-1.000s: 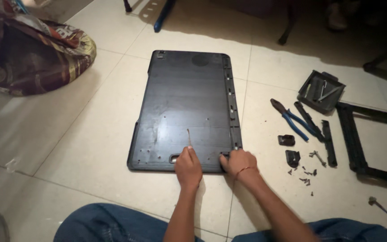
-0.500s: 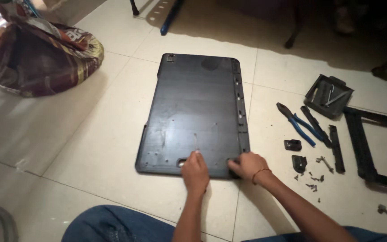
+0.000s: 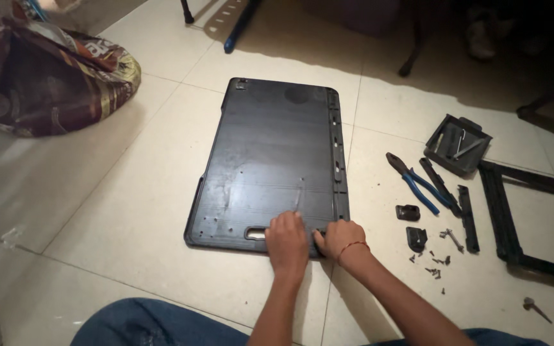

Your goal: The person sits on the floor and uses a screwdriver to attach a black plastic bracket to the underside of a large black plastic board. They insert screws and tighten them to secure the bracket in place.

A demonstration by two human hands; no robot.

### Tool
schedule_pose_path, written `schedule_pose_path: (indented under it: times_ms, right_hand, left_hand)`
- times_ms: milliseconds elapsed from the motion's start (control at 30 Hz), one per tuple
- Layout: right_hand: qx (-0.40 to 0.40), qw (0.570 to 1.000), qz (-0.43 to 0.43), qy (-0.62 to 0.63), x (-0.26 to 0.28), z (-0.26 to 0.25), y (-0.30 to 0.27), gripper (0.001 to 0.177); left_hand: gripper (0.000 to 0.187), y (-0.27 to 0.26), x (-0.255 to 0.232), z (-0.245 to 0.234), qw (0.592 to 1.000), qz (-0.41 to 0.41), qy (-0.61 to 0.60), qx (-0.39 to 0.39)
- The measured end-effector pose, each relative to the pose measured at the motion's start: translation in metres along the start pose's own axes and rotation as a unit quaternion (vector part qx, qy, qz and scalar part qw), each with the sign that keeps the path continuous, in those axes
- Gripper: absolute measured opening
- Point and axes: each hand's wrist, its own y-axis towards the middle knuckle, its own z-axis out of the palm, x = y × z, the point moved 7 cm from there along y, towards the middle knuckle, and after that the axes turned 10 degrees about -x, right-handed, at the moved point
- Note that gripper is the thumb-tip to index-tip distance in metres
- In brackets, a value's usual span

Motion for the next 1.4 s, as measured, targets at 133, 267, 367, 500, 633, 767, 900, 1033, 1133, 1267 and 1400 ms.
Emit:
schedule_pose_path:
  times_ms: [133, 267, 367, 500, 633, 767, 900, 1033, 1133, 1267, 1400]
  right_hand:
    - [-0.001, 0.999, -0.031, -0.007, -0.003, 0.010, -0.005, 0.057]
    - [-0.065, 0.983, 0.151, 0.078, -0.013, 0.011, -0.007, 0.055]
    - [-0.073, 0.987, 0.138, 0.048, -0.012, 0.007, -0.007, 0.055]
    - [0.051, 0.990, -0.126, -0.032, -0.003, 0.006, 0.004, 0.064]
    - [-0.031, 0.999, -0.011, 0.038, -0.008, 0.001, 0.004, 0.058]
    - [-0.059, 0.996, 0.024, 0.065, -0.007, 0.015, -0.003, 0.058]
    - [0.024, 0.998, 0.023, 0.057, -0.003, 0.016, 0.003, 0.059]
    - [0.015, 0.999, -0.012, 0.026, 0.003, -0.012, -0.002, 0.059]
    - [-0.014, 0.998, -0.040, 0.039, 0.009, -0.042, -0.004, 0.056]
    - [0.088, 0.994, -0.044, 0.045, 0.005, -0.046, 0.003, 0.056]
    - [-0.092, 0.985, 0.033, 0.144, -0.012, -0.053, 0.012, 0.042]
  left_hand:
    - [0.014, -0.010, -0.017, 0.021, 0.978, 0.108, 0.173, 0.050]
    - [0.012, -0.007, -0.014, 0.030, 0.959, 0.126, 0.246, 0.063]
    - [0.012, -0.010, -0.013, 0.033, 0.951, 0.141, 0.267, 0.061]
    - [0.014, -0.013, -0.016, 0.038, 0.953, 0.131, 0.260, 0.081]
    - [0.012, -0.009, -0.012, 0.036, 0.952, 0.141, 0.263, 0.071]
    - [0.013, -0.014, -0.004, 0.043, 0.950, 0.135, 0.272, 0.079]
    - [0.014, -0.010, -0.003, 0.036, 0.943, 0.160, 0.280, 0.076]
    - [0.009, -0.014, -0.013, 0.032, 0.948, 0.156, 0.261, 0.093]
    - [0.012, -0.001, -0.022, 0.028, 0.956, 0.156, 0.234, 0.086]
    - [0.007, -0.008, -0.019, 0.025, 0.948, 0.165, 0.259, 0.081]
    - [0.017, -0.004, -0.015, 0.034, 0.960, 0.146, 0.218, 0.095]
